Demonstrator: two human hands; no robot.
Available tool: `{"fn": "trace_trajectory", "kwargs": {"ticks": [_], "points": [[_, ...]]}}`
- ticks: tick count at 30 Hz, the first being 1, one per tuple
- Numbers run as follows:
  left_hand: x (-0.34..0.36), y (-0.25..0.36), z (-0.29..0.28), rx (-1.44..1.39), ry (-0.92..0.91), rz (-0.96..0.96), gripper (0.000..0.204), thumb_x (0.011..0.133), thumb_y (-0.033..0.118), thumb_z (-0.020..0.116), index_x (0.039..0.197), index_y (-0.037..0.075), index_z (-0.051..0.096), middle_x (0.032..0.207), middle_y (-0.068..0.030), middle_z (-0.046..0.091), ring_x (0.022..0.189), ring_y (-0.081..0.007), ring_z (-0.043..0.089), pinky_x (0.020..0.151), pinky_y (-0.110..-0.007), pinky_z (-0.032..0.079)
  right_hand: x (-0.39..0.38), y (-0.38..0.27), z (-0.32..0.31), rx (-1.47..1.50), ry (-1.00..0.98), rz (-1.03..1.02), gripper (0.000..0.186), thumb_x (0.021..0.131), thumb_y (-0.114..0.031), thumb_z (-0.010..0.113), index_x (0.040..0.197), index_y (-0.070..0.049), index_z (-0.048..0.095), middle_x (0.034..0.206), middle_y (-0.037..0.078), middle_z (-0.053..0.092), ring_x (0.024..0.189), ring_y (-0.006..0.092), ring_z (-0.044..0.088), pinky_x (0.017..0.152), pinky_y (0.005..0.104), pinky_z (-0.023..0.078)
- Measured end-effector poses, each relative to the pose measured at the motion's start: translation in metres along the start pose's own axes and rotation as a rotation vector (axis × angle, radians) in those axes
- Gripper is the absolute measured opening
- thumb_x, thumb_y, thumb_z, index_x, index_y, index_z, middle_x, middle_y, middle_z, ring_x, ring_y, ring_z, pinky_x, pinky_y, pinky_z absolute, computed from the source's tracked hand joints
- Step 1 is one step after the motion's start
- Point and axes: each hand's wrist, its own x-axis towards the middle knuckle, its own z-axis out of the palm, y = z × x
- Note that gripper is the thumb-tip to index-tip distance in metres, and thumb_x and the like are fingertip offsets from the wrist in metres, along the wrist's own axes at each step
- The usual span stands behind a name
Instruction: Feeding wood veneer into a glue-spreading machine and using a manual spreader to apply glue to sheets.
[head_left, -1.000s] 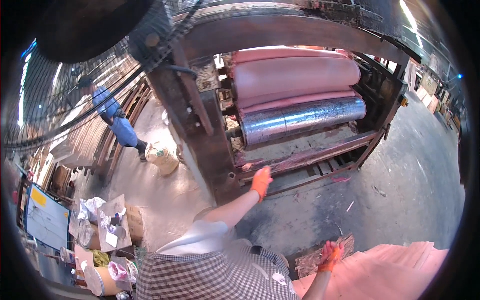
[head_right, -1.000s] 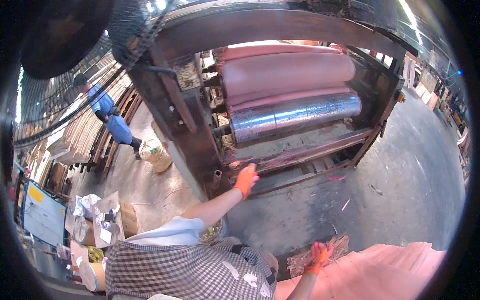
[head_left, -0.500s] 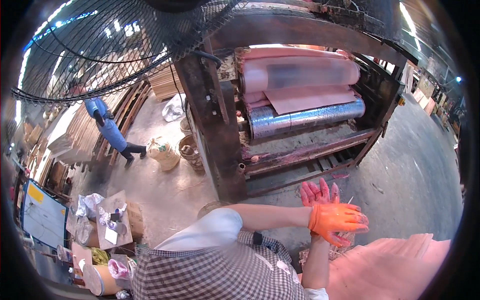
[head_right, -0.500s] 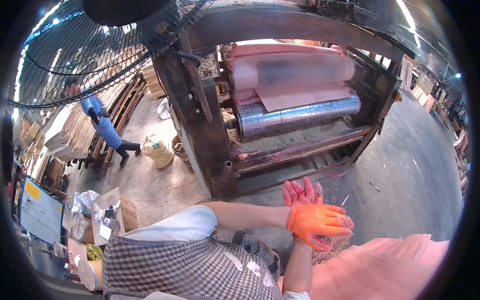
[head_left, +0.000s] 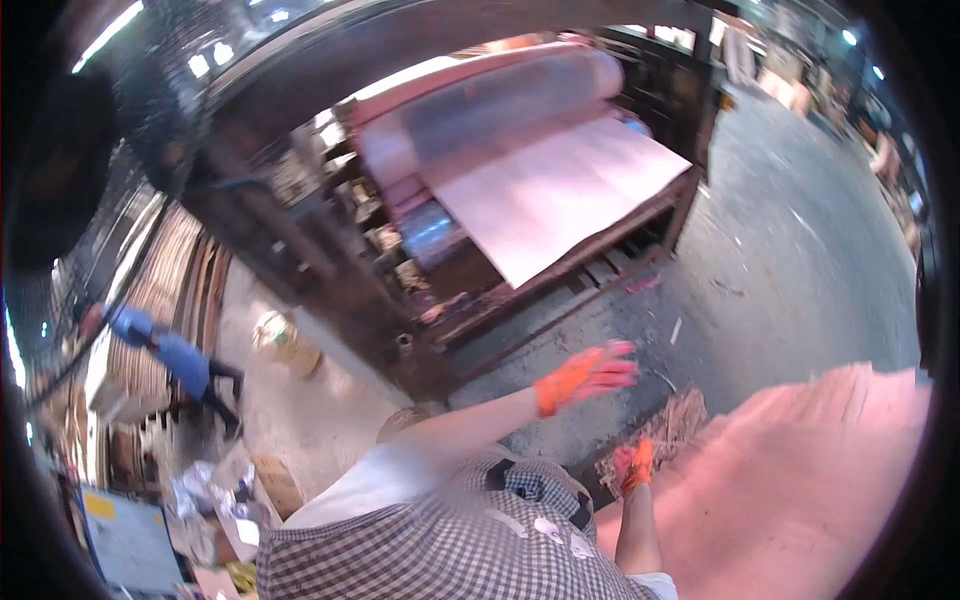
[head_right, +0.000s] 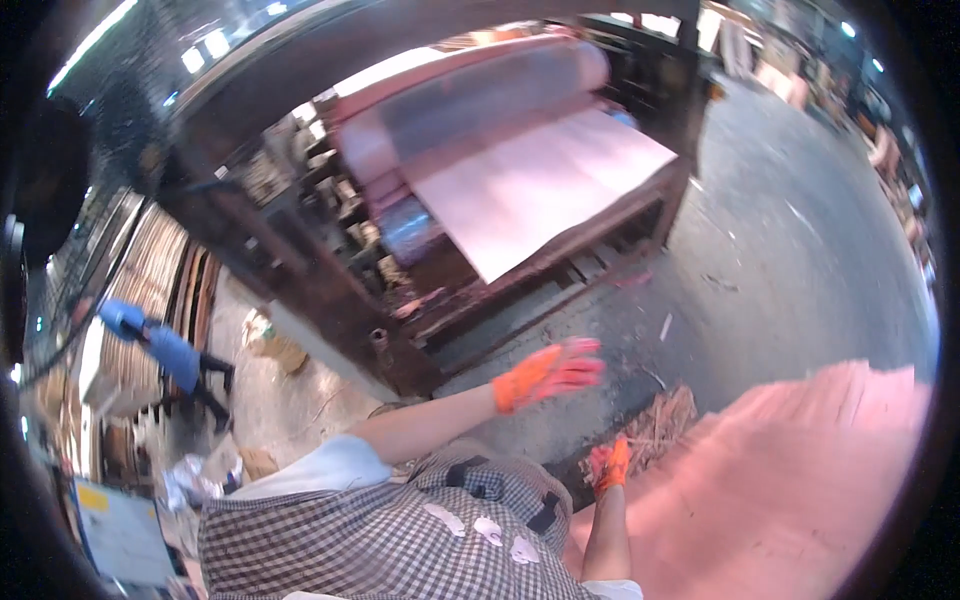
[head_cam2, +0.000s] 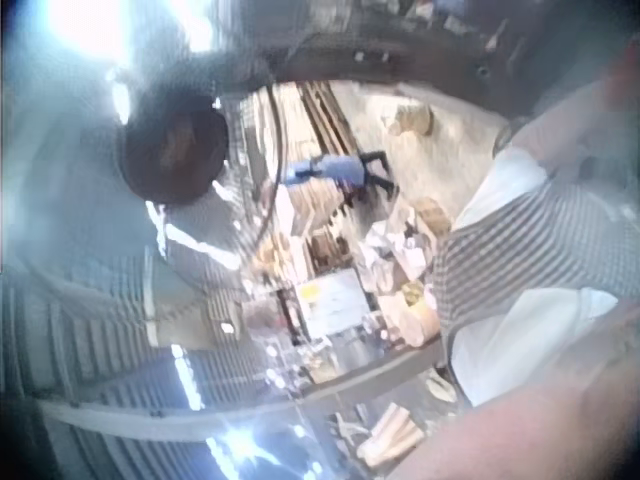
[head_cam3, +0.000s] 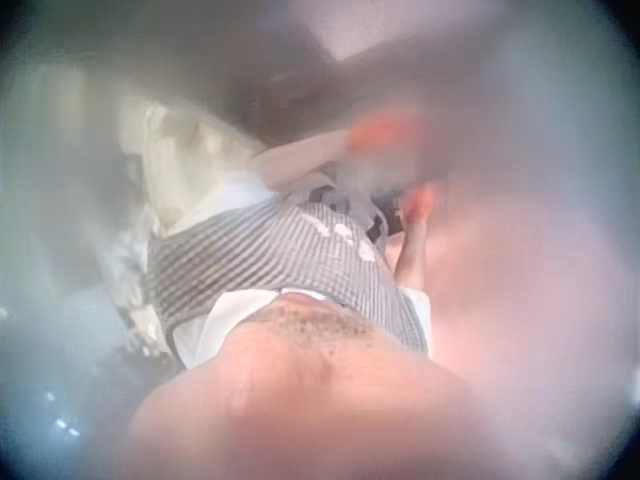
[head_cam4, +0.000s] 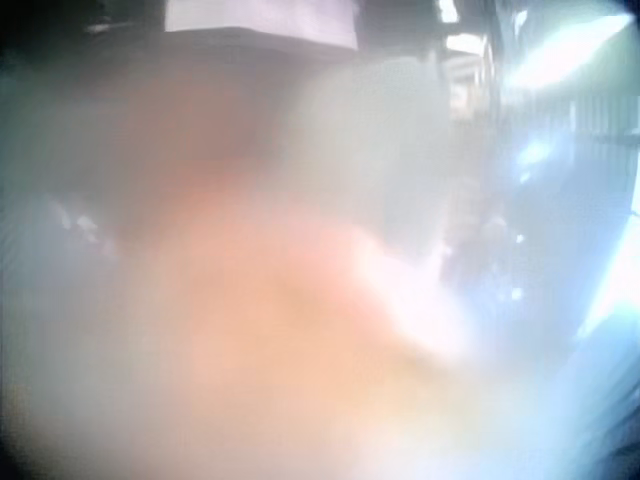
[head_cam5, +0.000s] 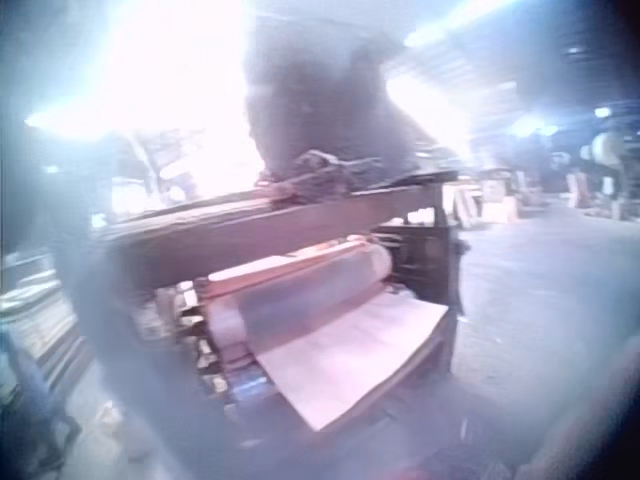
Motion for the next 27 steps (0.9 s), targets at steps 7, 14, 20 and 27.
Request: {"fn": "trace_trajectory", "kwargs": {"ticks": [7, 14, 20, 27], "points": [[-0.058, -0.038, -0.138, -0.160, 0.869, -0.146, 0.095, 0.082, 0.071, 0.058, 0.150, 0.011, 0.030, 0.142, -0.0147, 0.047, 0.120, -0.0259, 0.056, 0.105, -0.043, 0.038, 0.008, 0.092, -0.283, -0.218, 0.571, 0.063, 0.039, 0.083, -0.058, 0.061, 0.090, -0.023, 0.045, 0.061, 0.006, 0.045, 0.044, 0.0249, 0.046, 0.036, 0.0362, 0.034], [-0.050, -0.009, -0.244, -0.239, 1.094, 0.002, 0.098, 0.084, 0.071, 0.056, 0.153, 0.011, 0.022, 0.150, -0.0164, 0.038, 0.132, -0.0345, 0.045, 0.112, -0.049, 0.028, -0.072, 0.044, -0.201, -0.182, 0.680, 0.091, 0.037, 0.086, -0.052, 0.062, 0.083, -0.020, 0.043, 0.055, 0.003, 0.041, 0.040, 0.0197, 0.043, 0.033, 0.0342, 0.032], [0.016, 0.026, -0.329, -0.257, 1.097, 0.076, 0.101, 0.082, 0.073, 0.058, 0.152, 0.008, 0.023, 0.154, -0.0145, 0.033, 0.140, -0.0336, 0.036, 0.116, -0.051, 0.021, -0.042, 0.028, -0.083, -0.207, 0.560, -0.010, 0.046, 0.087, -0.049, 0.065, 0.122, -0.022, 0.051, 0.093, 0.004, 0.060, 0.070, 0.0196, 0.059, 0.054, 0.0341, 0.050], [0.053, 0.103, -0.359, -0.370, 0.915, 0.176, 0.072, 0.094, 0.060, 0.045, 0.147, 0.012, 0.038, 0.150, -0.0089, 0.041, 0.136, -0.0309, 0.039, 0.113, -0.046, 0.031, -0.067, -0.051, 0.131, -1.178, 0.127, -0.227, 0.076, 0.093, -0.054, 0.051, 0.146, -0.001, 0.038, 0.150, 0.019, 0.040, 0.139, 0.0304, 0.039, 0.114, 0.0357, 0.030]]}}
